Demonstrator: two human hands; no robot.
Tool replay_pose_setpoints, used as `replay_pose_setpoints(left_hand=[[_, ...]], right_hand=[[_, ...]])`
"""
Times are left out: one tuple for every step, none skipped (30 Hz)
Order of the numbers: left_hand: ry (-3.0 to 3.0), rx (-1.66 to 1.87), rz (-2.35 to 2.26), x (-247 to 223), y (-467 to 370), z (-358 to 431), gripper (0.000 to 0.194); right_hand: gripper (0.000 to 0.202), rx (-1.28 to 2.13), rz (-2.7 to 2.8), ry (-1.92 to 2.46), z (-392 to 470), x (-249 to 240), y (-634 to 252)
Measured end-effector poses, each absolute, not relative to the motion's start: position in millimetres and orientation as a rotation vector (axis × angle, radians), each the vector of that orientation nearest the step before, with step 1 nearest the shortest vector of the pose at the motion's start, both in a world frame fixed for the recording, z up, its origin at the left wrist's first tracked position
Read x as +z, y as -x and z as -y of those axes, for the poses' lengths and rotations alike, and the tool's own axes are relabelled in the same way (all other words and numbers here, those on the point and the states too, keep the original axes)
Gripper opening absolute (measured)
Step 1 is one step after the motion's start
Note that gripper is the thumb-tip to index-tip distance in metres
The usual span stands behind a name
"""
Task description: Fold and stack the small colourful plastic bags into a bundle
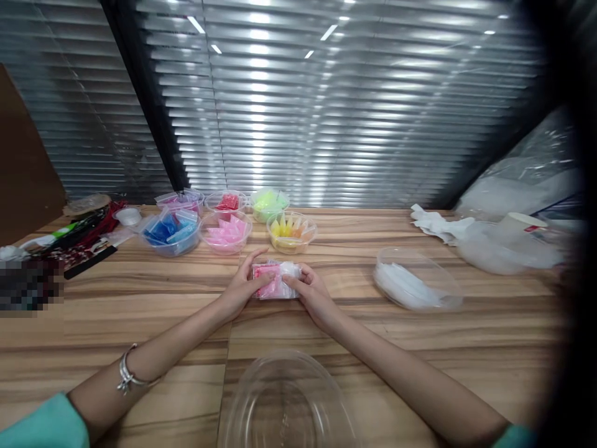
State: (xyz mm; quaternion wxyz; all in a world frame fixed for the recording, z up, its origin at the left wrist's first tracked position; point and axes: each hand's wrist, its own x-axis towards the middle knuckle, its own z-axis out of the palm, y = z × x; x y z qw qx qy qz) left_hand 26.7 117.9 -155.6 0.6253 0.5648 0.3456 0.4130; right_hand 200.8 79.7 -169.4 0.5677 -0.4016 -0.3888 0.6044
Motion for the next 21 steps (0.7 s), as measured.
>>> replay_pose_setpoints(left_hand=[[-1.340,0.972,-0.795,-155.3,-27.0,-117.1,0.067],[-1.386,0.996,-0.795,-154.3,-27.0,-116.0,0.067],[-1.438,1.021,-0.794,-152.8,-27.1,-114.6,0.068],[-1.496,1.043,-0.795,-151.0,-27.1,-113.0,0.070],[-1.555,1.059,-0.797,-149.5,-27.2,-111.5,0.072],[-1.605,1.069,-0.802,-148.5,-27.3,-110.3,0.073],[-1.641,1.072,-0.810,-148.4,-27.5,-109.6,0.073],[-1.657,1.072,-0.823,-149.2,-27.7,-109.7,0.070],[-1.654,1.070,-0.840,-151.1,-27.9,-110.6,0.066],[-1.633,1.071,-0.858,-153.6,-28.0,-112.1,0.062],[-1.606,1.074,-0.875,-156.5,-28.0,-114.1,0.058],[-1.579,1.079,-0.888,-159.5,-27.9,-116.3,0.056],[-1.553,1.086,-0.894,-162.1,-27.7,-118.3,0.055],[-1.530,1.095,-0.891,-163.9,-27.4,-120.0,0.055],[-1.507,1.106,-0.882,-165.0,-27.0,-121.2,0.054],[-1.484,1.119,-0.868,-165.1,-26.3,-121.8,0.053],[-1.462,1.134,-0.854,-164.3,-25.1,-121.9,0.052],[-1.441,1.150,-0.842,-162.7,-23.4,-121.6,0.051],[-1.424,1.164,-0.832,-160.4,-21.1,-120.8,0.050],[-1.411,1.178,-0.824,-157.7,-18.3,-119.9,0.049],[-1.400,1.193,-0.816,-154.7,-14.9,-118.8,0.048]], right_hand=[[0.035,1.381,0.901,0.960,-80.9,-171.3,-199.6],[0.035,1.340,0.887,0.978,-82.3,-173.5,-198.6],[0.034,1.301,0.875,0.995,-83.7,-175.6,-198.0],[0.035,1.270,0.866,1.010,-85.2,-177.6,-197.7],[0.035,1.250,0.864,1.021,-86.4,-179.3,-197.6],[0.035,1.242,0.869,1.027,-87.5,-180.4,-197.7],[0.036,1.244,0.877,1.028,-88.3,-181.0,-197.9],[0.038,1.254,0.885,1.023,-88.8,-181.1,-198.3],[0.039,1.270,0.890,1.014,-89.2,-180.8,-198.6],[0.041,1.287,0.891,1.003,-89.4,-180.2,-199.0],[0.042,1.302,0.886,0.989,-89.5,-179.5,-199.4],[0.042,1.315,0.879,0.975,-89.8,-179.0,-199.9],[0.042,1.323,0.870,0.961,-90.2,-178.8,-200.4],[0.042,1.329,0.861,0.947,-90.8,-178.9,-200.8],[0.041,1.331,0.851,0.936,-91.6,-179.5,-201.3],[0.040,1.332,0.842,0.927,-92.6,-180.3,-201.7],[0.039,1.330,0.832,0.920,-93.6,-181.4,-202.0],[0.037,1.326,0.824,0.915,-94.6,-182.6,-202.3],[0.035,1.320,0.817,0.910,-95.6,-183.7,-202.4],[0.034,1.313,0.811,0.905,-96.4,-184.7,-202.4],[0.032,1.305,0.807,0.901,-97.2,-185.6,-202.3]])
